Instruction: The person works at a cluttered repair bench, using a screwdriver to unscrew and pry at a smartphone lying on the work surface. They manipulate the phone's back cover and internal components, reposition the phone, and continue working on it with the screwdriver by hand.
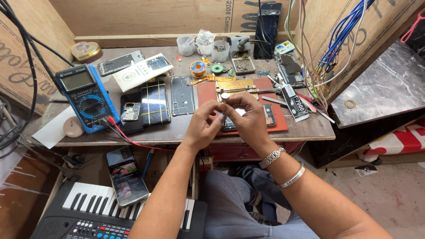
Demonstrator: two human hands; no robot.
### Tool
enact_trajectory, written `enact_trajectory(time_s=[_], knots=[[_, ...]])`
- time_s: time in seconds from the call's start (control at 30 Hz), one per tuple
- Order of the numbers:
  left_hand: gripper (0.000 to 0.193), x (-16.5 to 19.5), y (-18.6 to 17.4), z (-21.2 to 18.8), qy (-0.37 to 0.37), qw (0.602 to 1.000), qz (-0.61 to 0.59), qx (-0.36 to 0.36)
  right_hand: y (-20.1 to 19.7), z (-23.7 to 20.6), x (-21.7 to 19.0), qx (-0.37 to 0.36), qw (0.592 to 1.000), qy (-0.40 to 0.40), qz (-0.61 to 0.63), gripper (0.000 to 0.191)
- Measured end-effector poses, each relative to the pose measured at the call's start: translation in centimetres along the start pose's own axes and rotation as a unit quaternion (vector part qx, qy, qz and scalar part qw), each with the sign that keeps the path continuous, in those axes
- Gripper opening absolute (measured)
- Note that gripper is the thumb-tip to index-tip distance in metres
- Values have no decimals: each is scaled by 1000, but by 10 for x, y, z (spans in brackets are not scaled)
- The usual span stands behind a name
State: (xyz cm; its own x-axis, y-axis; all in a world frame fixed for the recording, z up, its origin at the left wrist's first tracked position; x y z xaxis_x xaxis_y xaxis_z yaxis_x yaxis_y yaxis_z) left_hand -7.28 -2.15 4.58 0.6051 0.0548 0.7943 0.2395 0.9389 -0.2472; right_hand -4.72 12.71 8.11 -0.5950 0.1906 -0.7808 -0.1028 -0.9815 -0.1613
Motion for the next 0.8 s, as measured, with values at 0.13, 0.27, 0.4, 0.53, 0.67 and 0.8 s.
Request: enact_trajectory(time_s=[0.13,0.27,0.4,0.53,0.67,0.8], knots=[[40,3,-6,4,17,994,-72,86,-1,-4,-2,13,1000,-2,6,16],[56,13,3,17,38,979,-188,68,1,-10,1,21,999,12,23,16],[79,21,24,22,-1,958,-280,63,7,-17,7,40,997,25,68,14],[96,18,40,23,-21,944,-322,65,7,-27,13,47,992,16,117,13],[96,3,48,21,-61,935,-334,103,9,-32,21,74,985,55,146,17],[99,-1,45,21,-53,948,-287,129,18,-39,20,69,982,79,157,27]])
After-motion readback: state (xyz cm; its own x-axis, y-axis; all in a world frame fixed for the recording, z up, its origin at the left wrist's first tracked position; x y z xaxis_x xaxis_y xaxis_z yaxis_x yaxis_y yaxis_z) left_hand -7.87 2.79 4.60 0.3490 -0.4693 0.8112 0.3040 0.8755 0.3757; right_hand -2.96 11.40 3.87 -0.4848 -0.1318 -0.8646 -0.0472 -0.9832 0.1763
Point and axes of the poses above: each hand's wrist, its own z-axis towards the middle knuckle, its own y-axis out of the palm, x = y × z, the point moved 6 cm from there along z, towards the middle knuckle
